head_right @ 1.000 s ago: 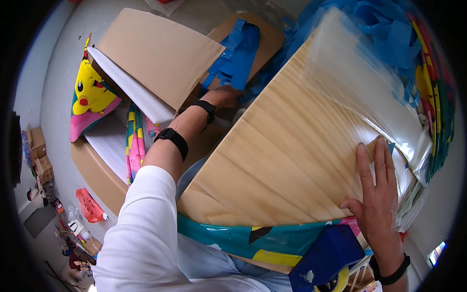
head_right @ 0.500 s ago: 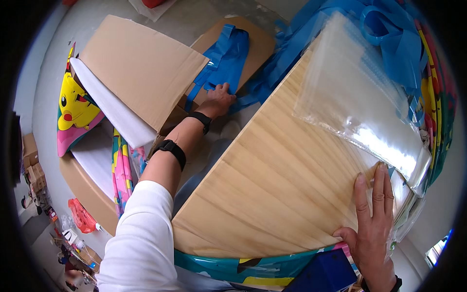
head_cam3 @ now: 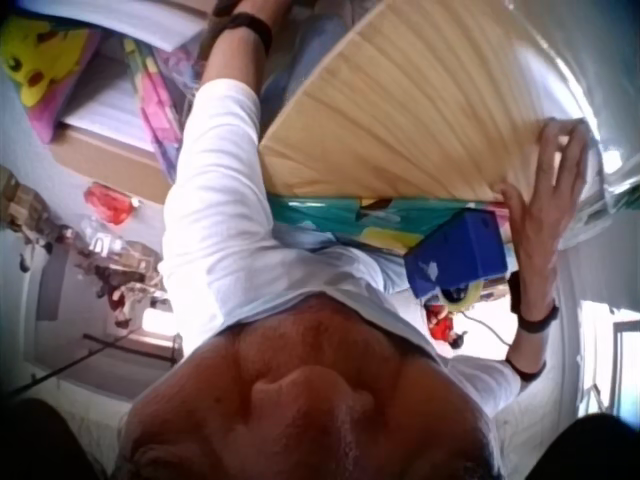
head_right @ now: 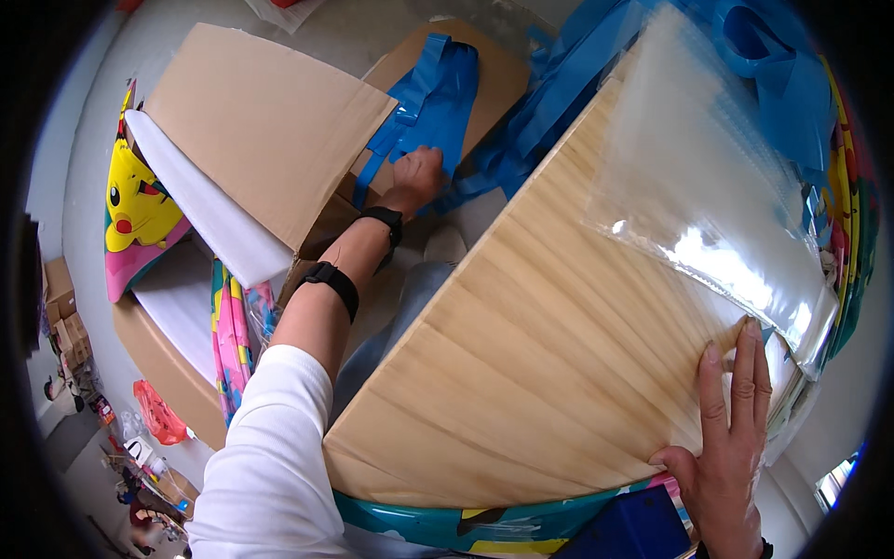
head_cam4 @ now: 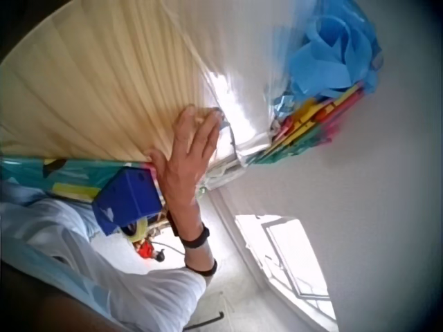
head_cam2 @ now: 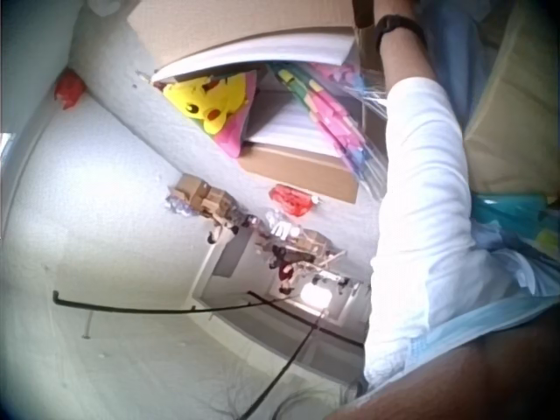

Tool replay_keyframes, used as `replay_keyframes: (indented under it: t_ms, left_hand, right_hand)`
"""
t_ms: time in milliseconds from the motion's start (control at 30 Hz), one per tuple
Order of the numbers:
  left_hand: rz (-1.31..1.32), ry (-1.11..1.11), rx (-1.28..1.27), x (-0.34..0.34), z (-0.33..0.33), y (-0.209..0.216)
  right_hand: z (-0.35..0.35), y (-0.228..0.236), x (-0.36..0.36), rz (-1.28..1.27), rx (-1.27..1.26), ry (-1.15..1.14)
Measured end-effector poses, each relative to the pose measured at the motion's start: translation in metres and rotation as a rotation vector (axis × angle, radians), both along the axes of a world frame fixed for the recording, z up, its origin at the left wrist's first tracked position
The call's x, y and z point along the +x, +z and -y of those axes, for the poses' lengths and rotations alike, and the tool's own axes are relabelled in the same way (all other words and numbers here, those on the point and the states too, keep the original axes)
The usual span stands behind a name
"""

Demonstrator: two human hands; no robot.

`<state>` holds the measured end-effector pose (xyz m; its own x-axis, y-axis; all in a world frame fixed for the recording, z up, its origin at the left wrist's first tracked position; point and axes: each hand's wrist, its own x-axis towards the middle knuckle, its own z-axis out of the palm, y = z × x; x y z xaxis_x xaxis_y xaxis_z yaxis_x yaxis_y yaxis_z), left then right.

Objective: Assemble and package decorative paper or plastic crafts, involving folding and taping.

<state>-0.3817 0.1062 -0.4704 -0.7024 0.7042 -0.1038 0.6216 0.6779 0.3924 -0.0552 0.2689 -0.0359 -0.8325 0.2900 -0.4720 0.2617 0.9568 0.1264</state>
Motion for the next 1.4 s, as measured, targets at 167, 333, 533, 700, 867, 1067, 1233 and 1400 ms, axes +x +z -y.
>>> replay_keyframes:
  t_ms: [167, 333, 533, 700, 867, 1067, 1233, 1400]
  left_hand:
    - [0.047, 0.066, 0.022, 0.001, 0.0, -0.008]
    - [0.047, 0.121, -0.035, -0.005, -0.006, -0.019]
    - [0.118, 0.39, -0.029, -0.014, -0.011, -0.008]
    - [0.454, 0.512, -0.052, -0.033, -0.011, 0.006]
    - [0.536, 0.626, 0.135, -0.042, -0.008, -0.003]
    - [0.684, 0.665, 0.206, -0.046, -0.005, -0.002]
    - [0.667, 0.58, 0.177, -0.046, -0.005, 0.018]
    - [0.815, 0.584, 0.273, -0.042, -0.006, 0.036]
  right_hand:
    - [-0.001, 0.001, 0.007, 0.037, 0.044, -0.014]
    - [-0.003, 0.0, 0.012, 0.06, 0.085, -0.01]
    - [-0.001, 0.0, 0.007, 0.058, 0.08, -0.014]
    - [0.001, 0.001, 0.0, 0.002, 0.033, -0.01]
    - [0.0, -0.002, 0.001, -0.029, -0.001, -0.007]
    - [0.0, -0.002, 0.002, -0.056, -0.021, -0.009]
    - [0.0, -0.003, 0.002, -0.068, -0.029, -0.007]
    - [0.0, -0.002, 0.001, -0.076, -0.022, -0.008]
